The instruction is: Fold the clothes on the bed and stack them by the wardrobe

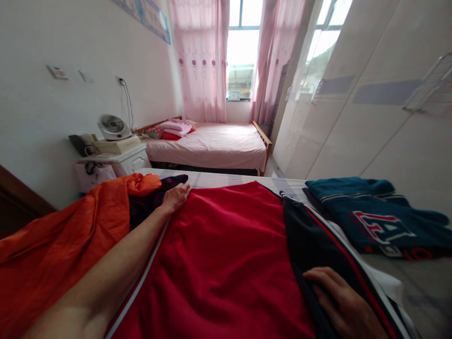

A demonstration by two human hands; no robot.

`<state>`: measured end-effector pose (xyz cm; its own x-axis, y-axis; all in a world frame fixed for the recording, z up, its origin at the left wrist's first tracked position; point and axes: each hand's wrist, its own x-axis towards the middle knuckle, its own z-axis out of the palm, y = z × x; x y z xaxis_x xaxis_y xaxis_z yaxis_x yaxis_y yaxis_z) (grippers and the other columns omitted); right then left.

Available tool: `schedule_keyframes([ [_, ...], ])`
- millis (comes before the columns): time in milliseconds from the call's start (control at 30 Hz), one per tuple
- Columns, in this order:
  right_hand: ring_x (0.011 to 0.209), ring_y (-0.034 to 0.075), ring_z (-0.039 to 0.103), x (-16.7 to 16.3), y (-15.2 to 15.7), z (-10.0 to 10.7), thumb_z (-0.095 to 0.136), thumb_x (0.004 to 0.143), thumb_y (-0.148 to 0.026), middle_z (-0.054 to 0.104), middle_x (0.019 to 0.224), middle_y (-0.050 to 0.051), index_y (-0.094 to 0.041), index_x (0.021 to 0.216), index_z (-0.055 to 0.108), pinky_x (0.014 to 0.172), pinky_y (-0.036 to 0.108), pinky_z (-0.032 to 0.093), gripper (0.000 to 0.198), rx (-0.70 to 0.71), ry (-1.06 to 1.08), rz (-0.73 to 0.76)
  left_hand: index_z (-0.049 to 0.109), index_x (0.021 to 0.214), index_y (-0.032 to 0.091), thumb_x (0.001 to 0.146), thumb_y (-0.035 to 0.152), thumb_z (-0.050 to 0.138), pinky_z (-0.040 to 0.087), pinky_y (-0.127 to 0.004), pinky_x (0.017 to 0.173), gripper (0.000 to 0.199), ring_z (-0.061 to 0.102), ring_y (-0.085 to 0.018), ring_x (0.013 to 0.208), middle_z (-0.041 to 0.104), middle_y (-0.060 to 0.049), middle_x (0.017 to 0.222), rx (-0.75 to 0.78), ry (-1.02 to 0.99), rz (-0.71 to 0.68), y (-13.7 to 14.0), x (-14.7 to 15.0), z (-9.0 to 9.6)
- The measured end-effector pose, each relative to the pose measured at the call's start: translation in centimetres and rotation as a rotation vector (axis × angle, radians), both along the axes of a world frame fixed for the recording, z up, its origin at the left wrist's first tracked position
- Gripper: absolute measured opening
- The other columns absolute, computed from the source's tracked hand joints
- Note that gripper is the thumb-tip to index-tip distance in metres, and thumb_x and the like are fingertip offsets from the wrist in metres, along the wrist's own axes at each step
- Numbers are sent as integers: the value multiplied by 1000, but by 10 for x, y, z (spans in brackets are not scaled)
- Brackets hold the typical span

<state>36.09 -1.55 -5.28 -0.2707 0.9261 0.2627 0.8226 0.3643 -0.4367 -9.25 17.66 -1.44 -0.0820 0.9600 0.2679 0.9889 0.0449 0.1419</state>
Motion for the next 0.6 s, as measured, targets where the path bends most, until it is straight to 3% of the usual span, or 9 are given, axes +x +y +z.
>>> schedule_keyframes([
  [100, 95, 17, 64, -1, -2, 1, 42, 89, -28, 63, 105, 4, -27, 101, 60, 82, 27, 53, 22, -42, -9, -5, 57, 114, 16, 89, 31, 39, 45, -38, 89, 34, 56, -27, 109, 58, -14, 119, 41, 29, -65, -18, 11, 1],
  [167, 95, 17, 63, -3, -3, 3, 40, 90, -29, 62, 106, 4, -27, 101, 59, 82, 29, 52, 22, -72, -7, -6, 51, 125, 17, 91, 32, 38, 38, -40, 101, 40, 46, -26, 123, 49, -13, 133, 93, 38, -173, -46, 18, 6],
  [267, 93, 17, 63, -6, -4, 7, 40, 89, -29, 62, 105, 4, -26, 100, 59, 81, 30, 51, 22, -83, 16, -12, 47, 131, 23, 92, 36, 38, 33, -40, 108, 42, 37, -23, 132, 41, -7, 143, 120, 52, -517, -110, 23, 9],
  [333, 93, 18, 62, -8, -3, 9, 41, 88, -28, 62, 104, 4, -25, 98, 60, 83, 31, 51, 22, -70, 33, -18, 41, 136, 31, 92, 33, 41, 33, -40, 109, 44, 32, -22, 135, 36, -1, 147, 34, 111, -673, -159, 20, 4],
  [467, 96, 19, 61, -14, -4, 18, 40, 88, -26, 63, 103, 6, -23, 98, 61, 87, 35, 49, 23, -60, 36, -14, 34, 139, 38, 88, 33, 46, 40, -39, 104, 53, 39, -23, 132, 38, 1, 146, -22, 214, -745, -236, -6, -13],
  [600, 101, 19, 59, -11, -15, 42, 40, 87, -27, 62, 111, 5, -24, 103, 61, 91, 35, 47, 26, -69, 16, 37, 37, 139, 34, 82, 44, 51, 46, -36, 98, 60, 48, -26, 125, 42, -3, 144, 83, 228, -739, -276, -37, -17],
])
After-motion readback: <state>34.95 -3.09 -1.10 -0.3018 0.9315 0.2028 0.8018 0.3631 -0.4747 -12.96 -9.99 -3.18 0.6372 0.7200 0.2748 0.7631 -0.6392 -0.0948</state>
